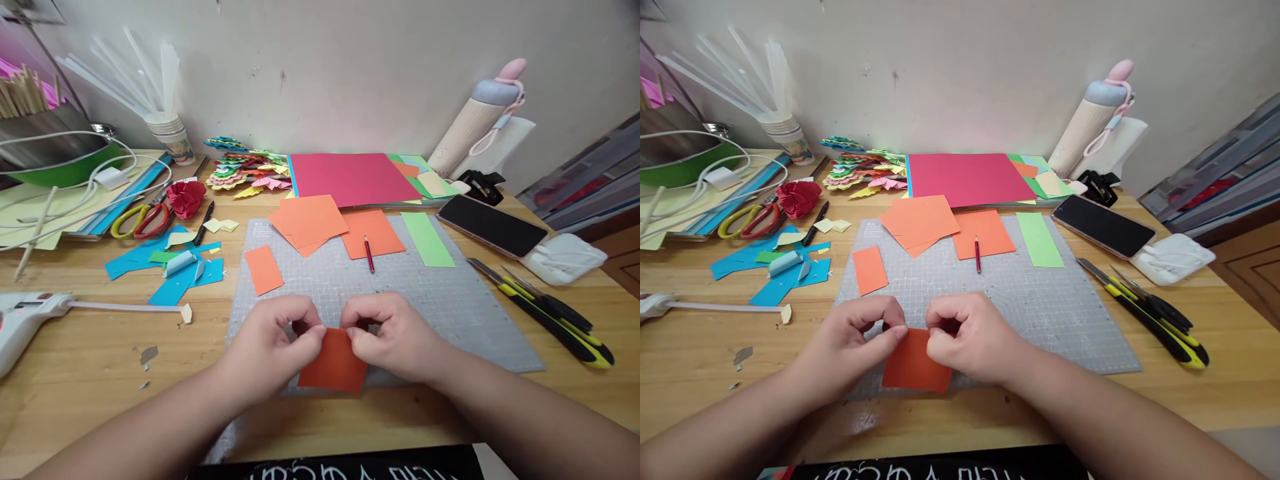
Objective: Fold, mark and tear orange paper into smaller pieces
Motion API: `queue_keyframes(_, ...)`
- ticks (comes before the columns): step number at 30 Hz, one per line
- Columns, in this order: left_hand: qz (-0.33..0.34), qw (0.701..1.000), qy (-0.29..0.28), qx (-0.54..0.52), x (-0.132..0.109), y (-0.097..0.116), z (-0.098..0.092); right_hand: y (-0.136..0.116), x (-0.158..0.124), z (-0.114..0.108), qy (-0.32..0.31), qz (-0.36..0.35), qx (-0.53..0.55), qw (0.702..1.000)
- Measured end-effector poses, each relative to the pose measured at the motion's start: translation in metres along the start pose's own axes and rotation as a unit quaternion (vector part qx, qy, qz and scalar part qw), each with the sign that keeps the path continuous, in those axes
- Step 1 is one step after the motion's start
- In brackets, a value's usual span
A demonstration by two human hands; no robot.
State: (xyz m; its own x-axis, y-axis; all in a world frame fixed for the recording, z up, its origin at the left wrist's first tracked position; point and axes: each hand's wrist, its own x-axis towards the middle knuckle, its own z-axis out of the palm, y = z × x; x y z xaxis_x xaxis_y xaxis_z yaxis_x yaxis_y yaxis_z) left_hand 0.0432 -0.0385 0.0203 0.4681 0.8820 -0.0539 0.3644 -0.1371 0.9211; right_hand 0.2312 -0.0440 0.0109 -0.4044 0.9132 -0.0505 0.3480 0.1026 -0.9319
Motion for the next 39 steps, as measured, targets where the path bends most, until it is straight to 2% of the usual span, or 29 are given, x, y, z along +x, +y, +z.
queue_keyframes(4,-0.005,0.998,0.046,-0.033,0.002,0.002,-0.009,0.003,0.002,-0.014,0.025,0.018,0.003,1.0)
queue_keyframes(7,-0.011,0.991,0.116,-0.072,0.004,0.001,-0.019,0.006,0.004,-0.027,0.059,0.035,0.024,0.997)
queue_keyframes(10,-0.015,0.972,0.189,-0.137,0.007,-0.005,-0.022,0.011,0.007,-0.031,0.085,0.042,0.096,0.991)
queue_keyframes(12,-0.027,0.967,0.197,-0.162,0.009,-0.008,-0.019,0.013,0.01,-0.027,0.074,0.039,0.174,0.981)
queue_keyframes(15,-0.061,0.966,0.166,-0.187,0.009,-0.011,-0.01,0.016,0.012,-0.016,0.057,0.043,0.23,0.971)
queue_keyframes(17,-0.081,0.964,0.138,-0.214,0.008,-0.01,-0.004,0.018,0.013,-0.011,0.068,0.05,0.236,0.968)
queue_keyframes(21,-0.098,0.949,0.05,-0.295,0.006,-0.006,0.0,0.023,0.014,-0.014,0.084,0.037,0.279,0.956)
queue_keyframes(23,-0.11,0.922,-0.002,-0.372,0.006,-0.004,0.001,0.024,0.014,-0.017,0.04,0.027,0.29,0.956)
queue_keyframes(26,-0.145,0.875,-0.047,-0.46,0.006,-0.003,0.0,0.022,0.012,-0.017,-0.048,0.015,0.304,0.951)
queue_keyframes(30,-0.164,0.855,-0.09,-0.485,0.006,-0.003,-0.002,0.019,0.01,-0.015,-0.09,0.003,0.303,0.949)
queue_keyframes(33,-0.154,0.87,-0.089,-0.459,0.006,-0.004,-0.001,0.019,0.009,-0.016,-0.079,0.016,0.306,0.949)
queue_keyframes(37,-0.142,0.932,-0.053,-0.329,0.007,-0.009,0.0,0.02,0.01,-0.018,-0.029,0.039,0.342,0.938)
queue_keyframes(39,-0.14,0.948,-0.039,-0.283,0.009,-0.011,0.001,0.02,0.011,-0.019,-0.002,0.04,0.356,0.933)
